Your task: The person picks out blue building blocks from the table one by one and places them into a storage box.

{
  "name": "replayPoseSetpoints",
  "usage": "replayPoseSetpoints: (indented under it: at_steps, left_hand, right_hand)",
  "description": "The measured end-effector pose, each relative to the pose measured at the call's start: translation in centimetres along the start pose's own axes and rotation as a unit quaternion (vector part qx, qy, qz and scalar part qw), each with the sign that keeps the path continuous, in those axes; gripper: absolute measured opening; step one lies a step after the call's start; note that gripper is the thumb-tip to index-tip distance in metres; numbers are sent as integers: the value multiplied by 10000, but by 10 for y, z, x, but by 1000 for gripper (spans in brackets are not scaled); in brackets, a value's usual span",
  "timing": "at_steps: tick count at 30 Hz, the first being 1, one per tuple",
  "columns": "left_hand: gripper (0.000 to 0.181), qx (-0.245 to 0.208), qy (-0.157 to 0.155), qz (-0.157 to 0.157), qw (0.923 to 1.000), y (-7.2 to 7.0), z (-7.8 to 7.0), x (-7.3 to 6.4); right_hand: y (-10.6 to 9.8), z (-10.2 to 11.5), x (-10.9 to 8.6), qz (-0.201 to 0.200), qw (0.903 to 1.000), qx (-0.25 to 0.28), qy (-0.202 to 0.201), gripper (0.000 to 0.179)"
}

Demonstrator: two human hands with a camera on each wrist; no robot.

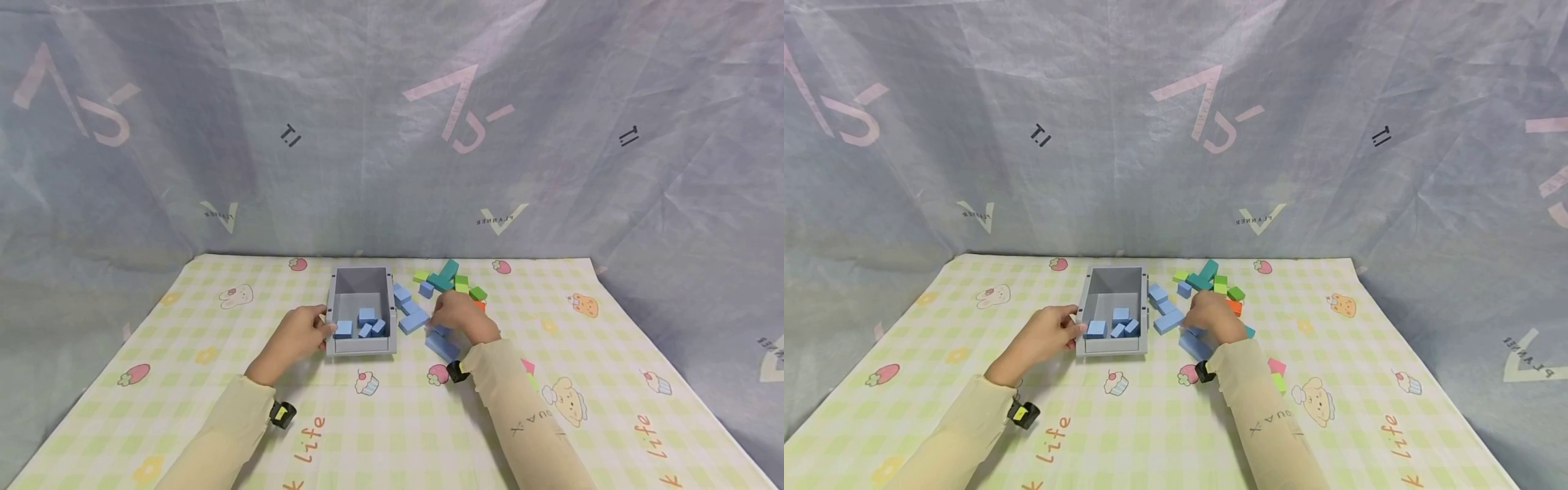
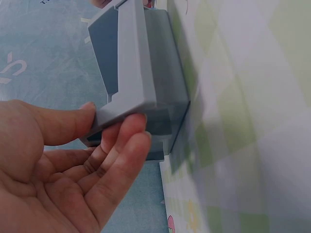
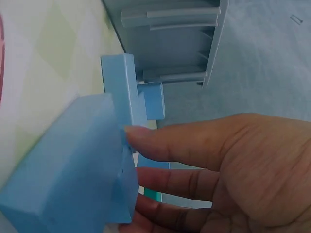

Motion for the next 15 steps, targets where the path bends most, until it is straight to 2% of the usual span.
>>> replayPoseSetpoints:
  at_steps: [5, 15]
  left_hand:
    - [46, -23, 37, -2, 10000, 0, 0, 0]
    - [47, -30, 42, 3, 10000, 0, 0, 0]
  right_hand:
    - [4, 1, -1, 53, 9998, -176, -9, 23]
    - [7, 1, 0, 66, 9998, -182, 101, 21]
Point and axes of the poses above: each hand's wrist, its own x-axis towards the middle knuckle, its own y-axis out of the palm, z = x × y, the point moved 5 cm from there along x, towards the middle knuckle, and after that the axes turned 8 degrees about -z, right-handed, at the moved point
